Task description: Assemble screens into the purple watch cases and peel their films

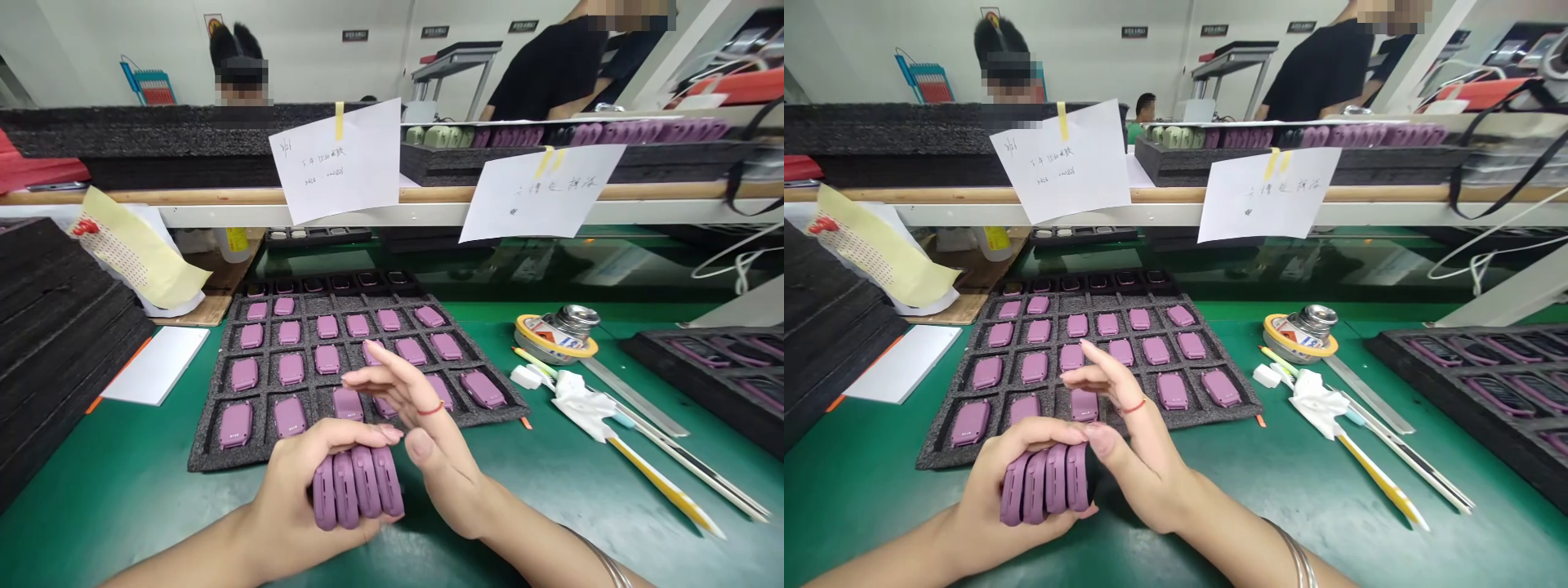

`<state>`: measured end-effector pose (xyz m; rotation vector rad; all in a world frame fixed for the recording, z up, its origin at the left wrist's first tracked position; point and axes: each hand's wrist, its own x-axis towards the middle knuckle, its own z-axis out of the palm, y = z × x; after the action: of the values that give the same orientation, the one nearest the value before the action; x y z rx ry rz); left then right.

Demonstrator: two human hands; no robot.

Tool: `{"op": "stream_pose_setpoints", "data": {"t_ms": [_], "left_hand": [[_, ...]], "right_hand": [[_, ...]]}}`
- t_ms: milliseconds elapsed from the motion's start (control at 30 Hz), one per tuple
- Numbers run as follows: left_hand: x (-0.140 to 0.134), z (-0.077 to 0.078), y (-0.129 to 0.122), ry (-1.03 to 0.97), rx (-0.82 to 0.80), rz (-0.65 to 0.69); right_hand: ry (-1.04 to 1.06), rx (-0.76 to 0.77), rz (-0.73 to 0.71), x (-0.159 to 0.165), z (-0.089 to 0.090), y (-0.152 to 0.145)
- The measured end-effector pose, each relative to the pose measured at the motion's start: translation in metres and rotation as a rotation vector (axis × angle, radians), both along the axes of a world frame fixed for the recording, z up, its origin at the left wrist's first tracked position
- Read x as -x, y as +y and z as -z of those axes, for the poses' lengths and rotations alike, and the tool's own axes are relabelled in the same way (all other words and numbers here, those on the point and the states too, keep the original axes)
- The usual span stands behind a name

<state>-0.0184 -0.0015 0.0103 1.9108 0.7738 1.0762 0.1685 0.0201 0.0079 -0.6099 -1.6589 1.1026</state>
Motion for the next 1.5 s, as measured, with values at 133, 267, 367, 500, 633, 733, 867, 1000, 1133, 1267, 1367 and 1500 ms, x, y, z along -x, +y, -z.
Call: {"op": "stream_pose_setpoints", "data": {"t_ms": [133, 267, 367, 500, 633, 733, 867, 1000, 1133, 1267, 1367, 1500], "left_hand": [[0.0, 0.0, 0.002, 0.056, -0.111, -0.027], [-0.001, 0.001, 0.004, 0.049, -0.122, -0.033], [-0.001, 0.003, 0.003, 0.067, -0.131, -0.074], [-0.002, 0.006, 0.005, 0.055, -0.092, -0.056], [-0.003, 0.01, 0.009, 0.006, -0.096, 0.019], [-0.002, 0.014, 0.012, 0.007, -0.147, 0.034], [-0.002, 0.02, 0.012, 0.043, -0.138, -0.052], [-0.004, 0.017, 0.007, -0.016, 0.188, -0.07], [-0.01, 0.007, 0.005, -0.214, 0.689, 0.063], [-0.016, 0.003, 0.007, -0.433, 0.934, 0.112], [-0.017, 0.003, 0.009, -0.558, 1.063, 0.078], [-0.012, 0.003, 0.011, -0.719, 1.18, 0.135]], "right_hand": [[0.018, 0.273, -0.071, 0.004, 0.001, 0.001], [-0.068, 0.441, -0.166, 0.003, 0.0, 0.002], [-0.099, 0.548, -0.208, 0.003, -0.002, 0.002], [-0.019, 0.638, -0.223, 0.006, -0.004, -0.002], [0.04, 0.678, -0.188, 0.012, -0.006, -0.006], [0.02, 0.607, -0.136, 0.014, -0.005, -0.008], [-0.002, 0.403, -0.07, 0.014, -0.001, -0.01], [-0.076, 0.154, 0.064, 0.011, 0.001, -0.01], [-0.184, -0.13, 0.127, 0.009, 0.002, -0.006], [-0.308, -0.278, 0.057, 0.01, 0.008, -0.003], [-0.4, -0.239, 0.032, 0.008, 0.006, -0.003], [-0.322, -0.027, 0.111, 0.0, -0.01, -0.001]]}}
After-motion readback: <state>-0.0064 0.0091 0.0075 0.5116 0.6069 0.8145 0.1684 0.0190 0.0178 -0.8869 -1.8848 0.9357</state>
